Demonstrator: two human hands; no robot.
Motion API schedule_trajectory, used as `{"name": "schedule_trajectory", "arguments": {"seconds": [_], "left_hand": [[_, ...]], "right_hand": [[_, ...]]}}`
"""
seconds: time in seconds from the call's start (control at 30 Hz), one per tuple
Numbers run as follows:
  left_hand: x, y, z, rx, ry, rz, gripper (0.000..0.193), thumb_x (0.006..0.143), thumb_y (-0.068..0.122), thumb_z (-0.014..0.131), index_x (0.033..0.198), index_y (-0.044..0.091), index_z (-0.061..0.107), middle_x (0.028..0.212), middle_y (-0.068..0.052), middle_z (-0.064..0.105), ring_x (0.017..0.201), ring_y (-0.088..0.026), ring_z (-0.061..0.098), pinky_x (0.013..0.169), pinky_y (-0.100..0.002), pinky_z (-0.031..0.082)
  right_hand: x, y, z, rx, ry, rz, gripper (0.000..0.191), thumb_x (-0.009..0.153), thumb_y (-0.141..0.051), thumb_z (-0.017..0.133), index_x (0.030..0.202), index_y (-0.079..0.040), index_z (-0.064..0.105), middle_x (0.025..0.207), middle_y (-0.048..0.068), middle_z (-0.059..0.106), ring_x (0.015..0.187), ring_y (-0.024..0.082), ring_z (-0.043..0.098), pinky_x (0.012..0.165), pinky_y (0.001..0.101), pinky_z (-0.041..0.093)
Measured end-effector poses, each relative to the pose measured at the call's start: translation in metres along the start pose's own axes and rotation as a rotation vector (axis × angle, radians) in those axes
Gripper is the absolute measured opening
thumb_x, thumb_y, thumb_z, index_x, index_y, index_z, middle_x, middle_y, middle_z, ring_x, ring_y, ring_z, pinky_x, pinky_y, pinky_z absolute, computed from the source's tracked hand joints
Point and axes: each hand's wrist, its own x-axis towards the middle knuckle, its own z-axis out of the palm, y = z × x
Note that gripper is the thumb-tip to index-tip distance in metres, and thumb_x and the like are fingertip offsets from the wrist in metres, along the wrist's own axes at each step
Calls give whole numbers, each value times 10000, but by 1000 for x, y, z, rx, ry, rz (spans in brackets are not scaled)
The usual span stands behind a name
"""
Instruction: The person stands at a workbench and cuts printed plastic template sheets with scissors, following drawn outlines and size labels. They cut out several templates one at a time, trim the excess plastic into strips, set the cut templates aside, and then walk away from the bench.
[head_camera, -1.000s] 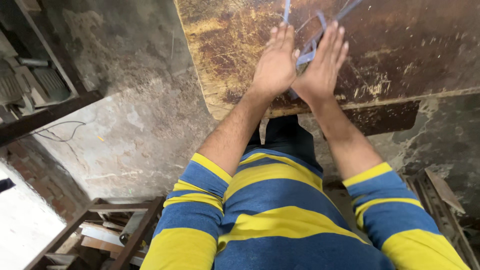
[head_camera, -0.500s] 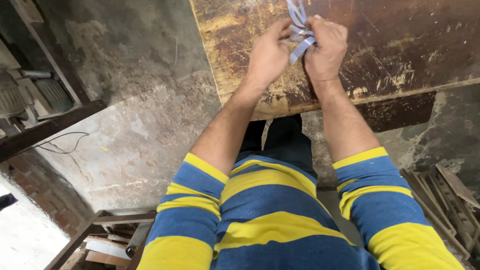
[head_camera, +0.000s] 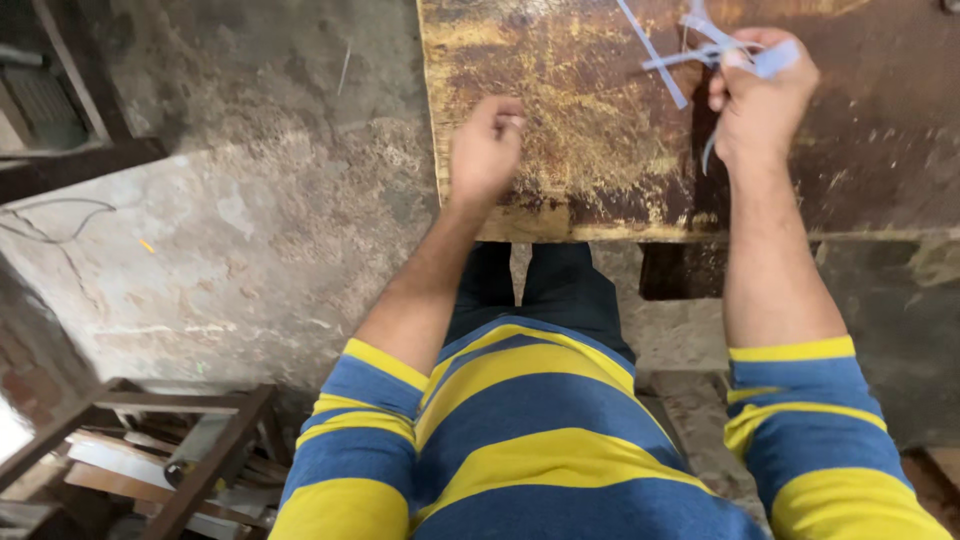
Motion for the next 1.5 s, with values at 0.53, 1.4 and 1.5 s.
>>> {"name": "schedule_trajectory", "arguments": {"seconds": [0.53,1.4,1.5], "left_hand": [[67,78,114,699,-258,428,185,904,303,724,1042,181,744,1082,-16,604,1080,-199,526,990,-445,427],[30,76,130,677,41,283,901,836,590,749,1470,24,452,1561,-204,333,1482,-336,275,1226,-597,170],[23,73,137,791,90,159,1225,757,771,736,1583,-26,305,1650,-211,203,1543,-349,163,1242,-600,103]], "right_hand": [[-11,-53,-73,216,-58,195,126,1032,104,663,1125,44,603,882,104,644,672,169,613,550,263,457],[-24,-50,-82,294,-78,231,141,1009,97,675,1121,47,606,891,109,657,670,175,620,549,269,468],[-24,-48,-83,269,-84,206,146,1018,90,683,1131,39,605,874,107,645,655,174,608,544,269,461]]}}
